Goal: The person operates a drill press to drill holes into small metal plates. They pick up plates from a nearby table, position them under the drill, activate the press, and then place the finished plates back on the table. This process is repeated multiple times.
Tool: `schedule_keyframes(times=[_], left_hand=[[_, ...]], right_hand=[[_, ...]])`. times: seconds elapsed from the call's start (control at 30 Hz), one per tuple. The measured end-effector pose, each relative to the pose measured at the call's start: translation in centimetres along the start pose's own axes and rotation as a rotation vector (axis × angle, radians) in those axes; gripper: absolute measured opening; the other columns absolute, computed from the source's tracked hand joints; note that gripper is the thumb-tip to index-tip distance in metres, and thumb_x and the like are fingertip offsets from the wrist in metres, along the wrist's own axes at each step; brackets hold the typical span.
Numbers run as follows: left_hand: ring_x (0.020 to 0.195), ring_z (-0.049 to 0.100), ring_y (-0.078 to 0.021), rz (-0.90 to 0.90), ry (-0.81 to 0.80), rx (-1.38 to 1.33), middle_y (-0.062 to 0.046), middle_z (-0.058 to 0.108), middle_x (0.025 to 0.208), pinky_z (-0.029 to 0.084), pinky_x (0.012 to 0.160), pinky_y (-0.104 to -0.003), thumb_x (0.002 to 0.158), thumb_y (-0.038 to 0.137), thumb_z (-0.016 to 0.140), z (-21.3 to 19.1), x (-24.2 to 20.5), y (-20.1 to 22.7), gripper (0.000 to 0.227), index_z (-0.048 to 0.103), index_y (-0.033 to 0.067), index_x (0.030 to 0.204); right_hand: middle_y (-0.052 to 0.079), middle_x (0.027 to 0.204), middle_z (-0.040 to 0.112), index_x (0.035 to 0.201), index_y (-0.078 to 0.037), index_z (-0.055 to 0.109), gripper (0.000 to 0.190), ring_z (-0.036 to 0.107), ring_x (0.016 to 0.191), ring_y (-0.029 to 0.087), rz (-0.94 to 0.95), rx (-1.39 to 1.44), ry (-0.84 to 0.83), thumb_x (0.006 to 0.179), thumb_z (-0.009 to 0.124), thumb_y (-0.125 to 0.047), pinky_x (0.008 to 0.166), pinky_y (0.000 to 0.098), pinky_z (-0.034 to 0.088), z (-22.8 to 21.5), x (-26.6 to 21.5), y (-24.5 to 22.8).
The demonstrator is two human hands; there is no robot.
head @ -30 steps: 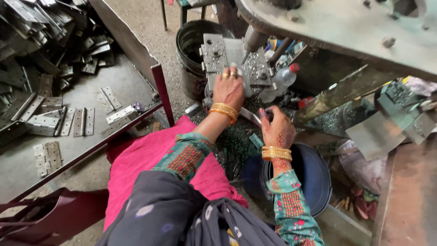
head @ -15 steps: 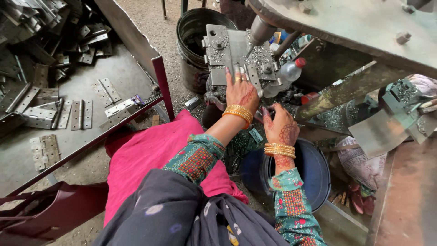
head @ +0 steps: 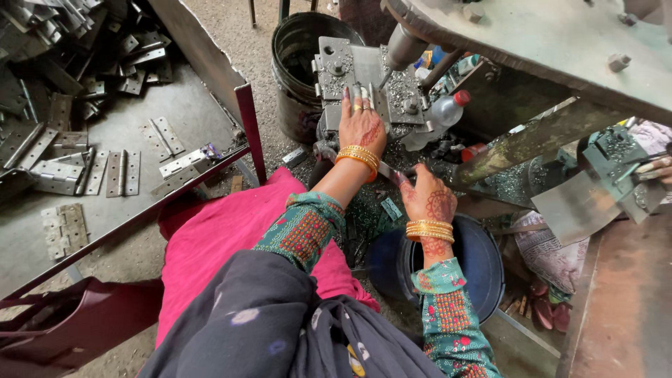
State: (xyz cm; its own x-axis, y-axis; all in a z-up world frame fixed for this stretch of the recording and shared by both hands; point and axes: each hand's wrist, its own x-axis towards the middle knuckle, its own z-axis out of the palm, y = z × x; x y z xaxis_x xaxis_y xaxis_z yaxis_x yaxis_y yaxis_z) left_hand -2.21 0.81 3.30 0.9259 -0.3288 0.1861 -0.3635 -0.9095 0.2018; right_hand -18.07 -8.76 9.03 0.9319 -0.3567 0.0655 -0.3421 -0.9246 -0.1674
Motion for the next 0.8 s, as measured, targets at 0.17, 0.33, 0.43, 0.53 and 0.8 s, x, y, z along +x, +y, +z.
schedule_keyframes(times=[0.17,0.33,0.43,0.53,0.8], left_hand=[[0.146,0.038,-0.0334,0.037,0.033,0.04,-0.021,0.052,0.149,0.014,0.122,-0.051,0.097,0.021,0.043,0.7,1.2,-0.1,0.045,0.065,-0.0033,0.128],[0.145,0.042,-0.0344,0.056,-0.013,0.016,-0.023,0.057,0.146,0.016,0.125,-0.05,0.099,0.02,0.044,1.4,0.6,-0.2,0.041,0.068,-0.002,0.124],[0.142,0.043,-0.0343,0.051,0.066,0.032,-0.023,0.058,0.142,0.017,0.122,-0.05,0.094,0.022,0.045,1.5,1.4,0.0,0.043,0.069,-0.0029,0.12],[0.141,0.044,-0.0348,0.042,0.119,0.002,-0.024,0.059,0.14,0.019,0.121,-0.049,0.094,0.021,0.045,1.5,1.8,0.3,0.043,0.07,-0.004,0.119],[0.139,0.048,-0.0383,0.094,-0.025,0.095,-0.025,0.063,0.135,0.016,0.127,-0.05,0.102,0.019,0.045,-0.3,0.1,-0.1,0.038,0.072,-0.0035,0.116]], right_hand=[[0.02,0.097,0.074,0.123,-0.014,0.066,0.045,0.07,0.092,0.043,-0.005,-0.068,-0.021,0.092,0.066,-0.046,0.078,0.0554,0.053,0.5,0.2,0.5],[0.021,0.098,0.074,0.117,-0.013,0.069,0.04,0.07,0.095,0.042,0.038,-0.081,-0.131,0.094,0.064,-0.046,0.081,0.0553,0.053,3.9,-0.3,2.9],[0.021,0.1,0.073,0.108,-0.01,0.07,0.045,0.069,0.097,0.043,0.124,-0.013,-0.262,0.101,0.059,-0.053,0.081,0.0549,0.053,8.4,-1.9,4.6],[0.023,0.097,0.073,0.114,-0.008,0.068,0.047,0.069,0.093,0.044,0.082,0.042,-0.111,0.095,0.06,-0.05,0.078,0.0546,0.053,13.0,-3.6,6.0],[0.022,0.097,0.072,0.107,-0.009,0.071,0.055,0.069,0.096,0.044,0.111,0.088,-0.352,0.099,0.054,-0.06,0.081,0.0543,0.052,9.3,-0.4,6.3]])
